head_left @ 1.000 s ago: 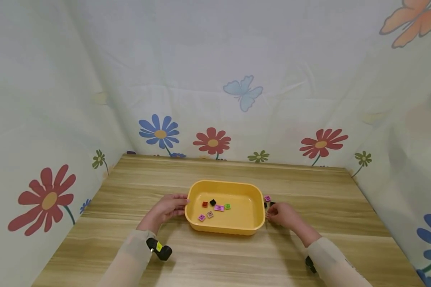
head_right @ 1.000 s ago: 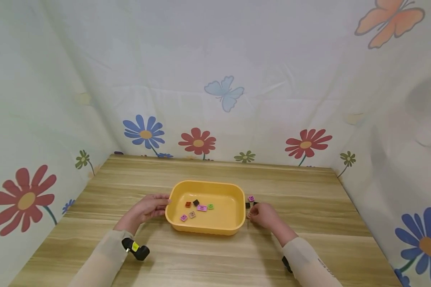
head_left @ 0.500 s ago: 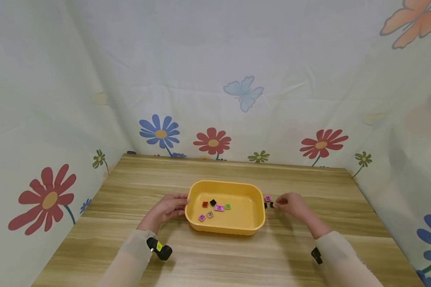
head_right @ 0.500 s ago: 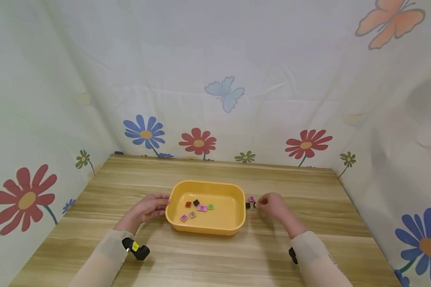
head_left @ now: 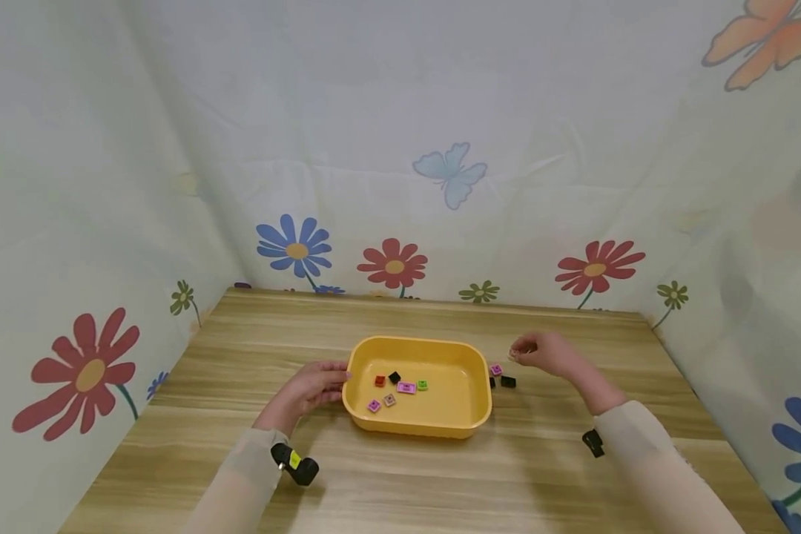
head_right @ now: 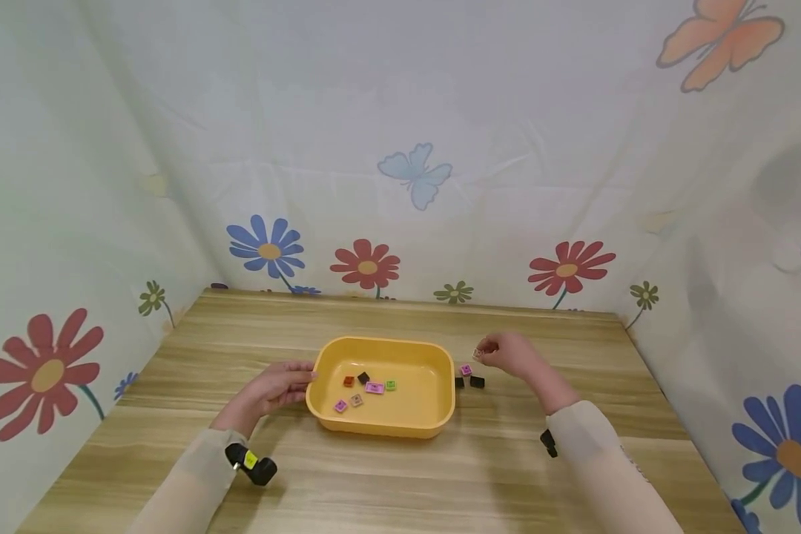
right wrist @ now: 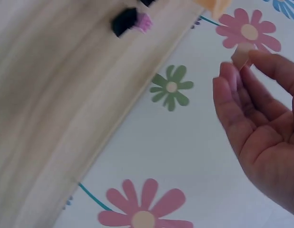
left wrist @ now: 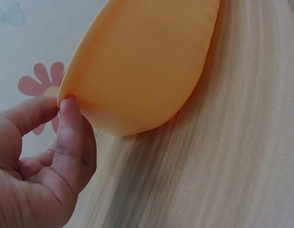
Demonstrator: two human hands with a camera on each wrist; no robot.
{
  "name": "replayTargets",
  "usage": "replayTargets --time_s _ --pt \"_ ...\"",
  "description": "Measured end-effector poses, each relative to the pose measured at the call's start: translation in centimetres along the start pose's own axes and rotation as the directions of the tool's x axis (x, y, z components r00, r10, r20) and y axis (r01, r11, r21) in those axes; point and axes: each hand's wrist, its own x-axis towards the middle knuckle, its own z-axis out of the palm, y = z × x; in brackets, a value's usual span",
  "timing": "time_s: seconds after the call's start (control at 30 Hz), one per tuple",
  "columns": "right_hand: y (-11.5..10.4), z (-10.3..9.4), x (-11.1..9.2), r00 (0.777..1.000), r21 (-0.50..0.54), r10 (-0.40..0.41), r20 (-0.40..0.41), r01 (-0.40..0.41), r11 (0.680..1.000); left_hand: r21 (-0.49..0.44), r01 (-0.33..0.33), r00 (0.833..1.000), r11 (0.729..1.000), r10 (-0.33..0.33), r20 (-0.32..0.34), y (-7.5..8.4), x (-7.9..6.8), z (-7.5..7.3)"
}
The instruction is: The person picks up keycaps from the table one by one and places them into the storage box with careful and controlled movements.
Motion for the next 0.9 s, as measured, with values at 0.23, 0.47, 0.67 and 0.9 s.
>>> replayTargets --time_s 0.23,0.47,0.67,0.9 --pt "-1.9 -2.0 1.3 0.991 -0.013 -0.096 0.089 0.097 0.995 0.012 -0.005 1.0 1.0 0.005 -0.006 -0.1 0.1 -0.2" --pt "-4.2 -2.8 2.6 0.98 -0.044 -0.138 0.144 0.146 0.988 0.011 0.0 1.0 1.0 0.0 -0.004 -0.3 0.1 -0.3" --pt "-6.0 -2.7 3.6 0.969 -0.034 -0.176 0.171 0.184 0.982 0.013 -0.003 1.0 1.0 0.003 0.0 -0.2 0.0 -0.3" --pt "-7.5 -1.5 4.8 0.961 -0.03 -0.174 0.214 0.184 0.982 -0.005 -0.009 1.0 1.0 0.009 0.012 -0.3 0.0 -0.4"
